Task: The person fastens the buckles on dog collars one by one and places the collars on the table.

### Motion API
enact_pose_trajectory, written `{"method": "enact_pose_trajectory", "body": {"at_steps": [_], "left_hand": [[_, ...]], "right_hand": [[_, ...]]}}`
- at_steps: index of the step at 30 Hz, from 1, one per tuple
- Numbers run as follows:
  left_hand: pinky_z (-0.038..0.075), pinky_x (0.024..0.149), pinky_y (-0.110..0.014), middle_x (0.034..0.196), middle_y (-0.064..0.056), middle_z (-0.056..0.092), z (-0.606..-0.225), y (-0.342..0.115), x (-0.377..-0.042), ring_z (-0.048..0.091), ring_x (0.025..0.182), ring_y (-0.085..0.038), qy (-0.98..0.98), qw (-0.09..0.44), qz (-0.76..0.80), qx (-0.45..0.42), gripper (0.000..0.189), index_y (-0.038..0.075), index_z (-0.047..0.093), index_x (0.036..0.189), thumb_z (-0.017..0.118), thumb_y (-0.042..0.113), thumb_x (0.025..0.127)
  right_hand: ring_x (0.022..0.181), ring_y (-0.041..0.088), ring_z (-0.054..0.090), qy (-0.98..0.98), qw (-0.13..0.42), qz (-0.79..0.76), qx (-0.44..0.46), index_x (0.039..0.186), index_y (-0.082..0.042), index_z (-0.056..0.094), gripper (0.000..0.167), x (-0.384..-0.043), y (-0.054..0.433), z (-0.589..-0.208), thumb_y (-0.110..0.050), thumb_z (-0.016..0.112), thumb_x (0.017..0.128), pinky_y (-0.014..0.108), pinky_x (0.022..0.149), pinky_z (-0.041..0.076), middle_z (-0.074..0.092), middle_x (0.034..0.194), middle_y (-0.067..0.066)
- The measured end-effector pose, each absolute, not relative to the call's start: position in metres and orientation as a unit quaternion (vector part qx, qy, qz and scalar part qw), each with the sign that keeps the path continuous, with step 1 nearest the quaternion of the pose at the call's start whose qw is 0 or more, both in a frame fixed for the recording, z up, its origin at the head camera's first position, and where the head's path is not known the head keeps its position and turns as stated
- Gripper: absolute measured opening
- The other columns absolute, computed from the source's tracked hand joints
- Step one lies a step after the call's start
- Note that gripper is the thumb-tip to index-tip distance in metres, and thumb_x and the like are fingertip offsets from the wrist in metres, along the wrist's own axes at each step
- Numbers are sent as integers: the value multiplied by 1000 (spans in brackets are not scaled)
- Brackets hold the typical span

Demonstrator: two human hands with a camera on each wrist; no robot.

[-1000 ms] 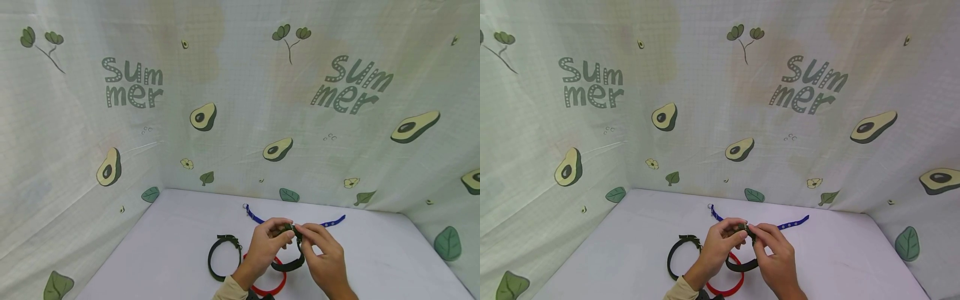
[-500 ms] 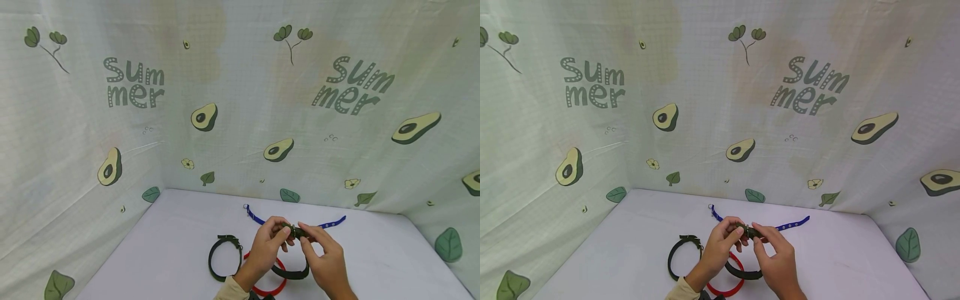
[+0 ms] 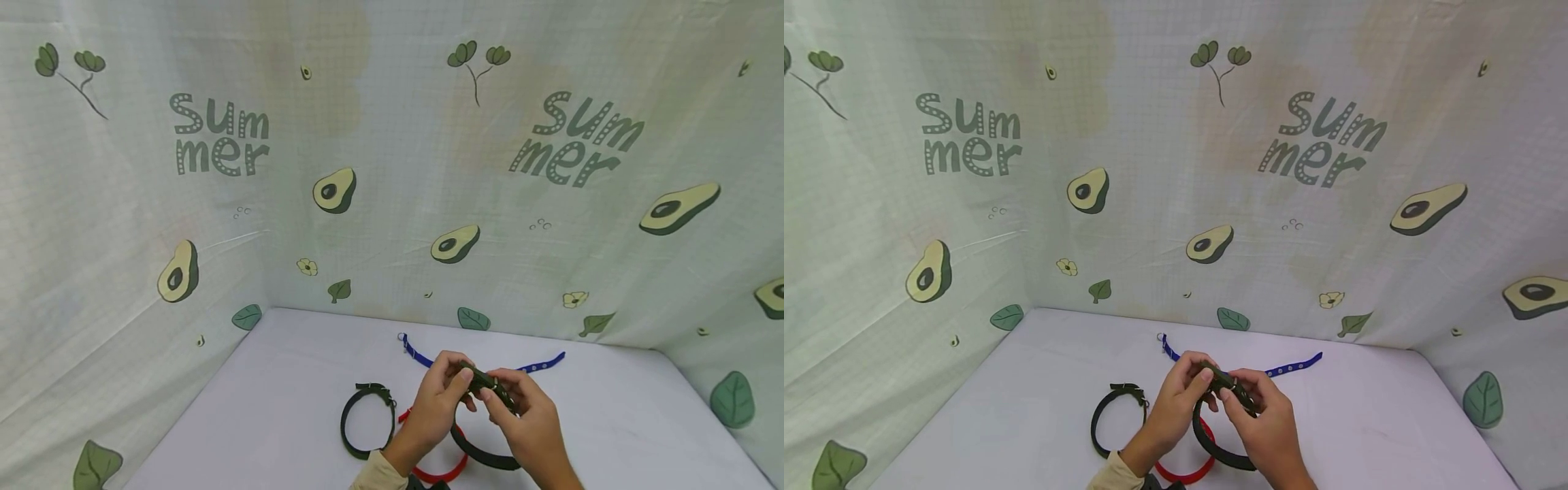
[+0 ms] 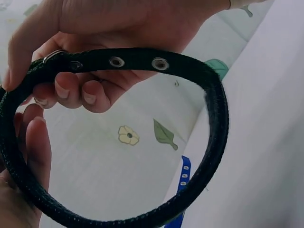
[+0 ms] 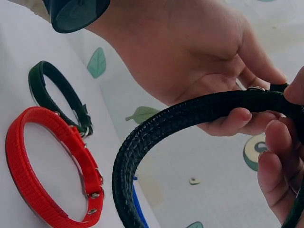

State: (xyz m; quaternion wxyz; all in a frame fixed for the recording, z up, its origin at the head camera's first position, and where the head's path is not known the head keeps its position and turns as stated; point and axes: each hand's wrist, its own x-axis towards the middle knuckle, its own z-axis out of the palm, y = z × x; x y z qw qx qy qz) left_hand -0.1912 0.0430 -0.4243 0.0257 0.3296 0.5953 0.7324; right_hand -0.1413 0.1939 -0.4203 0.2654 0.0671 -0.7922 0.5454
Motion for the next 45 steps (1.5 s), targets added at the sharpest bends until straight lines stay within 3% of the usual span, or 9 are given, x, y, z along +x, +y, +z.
{"method": "enact_pose_trajectory", "body": {"at_steps": [8, 19, 27, 35, 45], "left_hand": [[56, 80, -30, 110, -15, 61, -425, 42, -192, 64, 97, -17, 565, 30, 763, 312, 28, -4, 40, 126, 41, 19, 109], [56, 79, -32, 113, -23, 65, -420, 42, -190, 67, 96, -19, 562, 48, 779, 274, 27, 0, 41, 126, 41, 22, 109], [56, 77, -32, 114, -24, 66, -422, 40, -192, 68, 93, -18, 556, 48, 785, 268, 30, 0, 41, 126, 40, 25, 110], [57, 77, -31, 115, -23, 66, -421, 39, -191, 69, 96, -22, 549, 52, 793, 259, 31, 1, 40, 125, 41, 27, 109], [58, 76, -29, 111, -15, 63, -423, 46, -190, 68, 90, -18, 529, 60, 806, 258, 33, 0, 41, 128, 58, 11, 102]], "right_hand": [[59, 14, 60, -795, 265, 544, 51, 111, -8, 65, 23, -141, 193, -423, -7, 75, 90, 28, 55, 54, 63, 83, 3], [60, 16, 61, -797, 250, 549, 28, 112, -10, 65, 23, -141, 193, -421, -10, 74, 92, 28, 57, 54, 62, 83, 4], [60, 18, 61, -794, 243, 556, 37, 121, -11, 65, 28, -141, 194, -422, -7, 71, 94, 29, 56, 54, 61, 83, 5], [60, 19, 60, -793, 234, 563, 22, 114, -9, 66, 20, -142, 193, -421, -9, 71, 94, 28, 55, 51, 62, 81, 5], [54, 20, 55, -777, 248, 578, 20, 110, -8, 66, 15, -142, 194, -421, -6, 68, 95, 29, 46, 43, 64, 82, 5]]}}
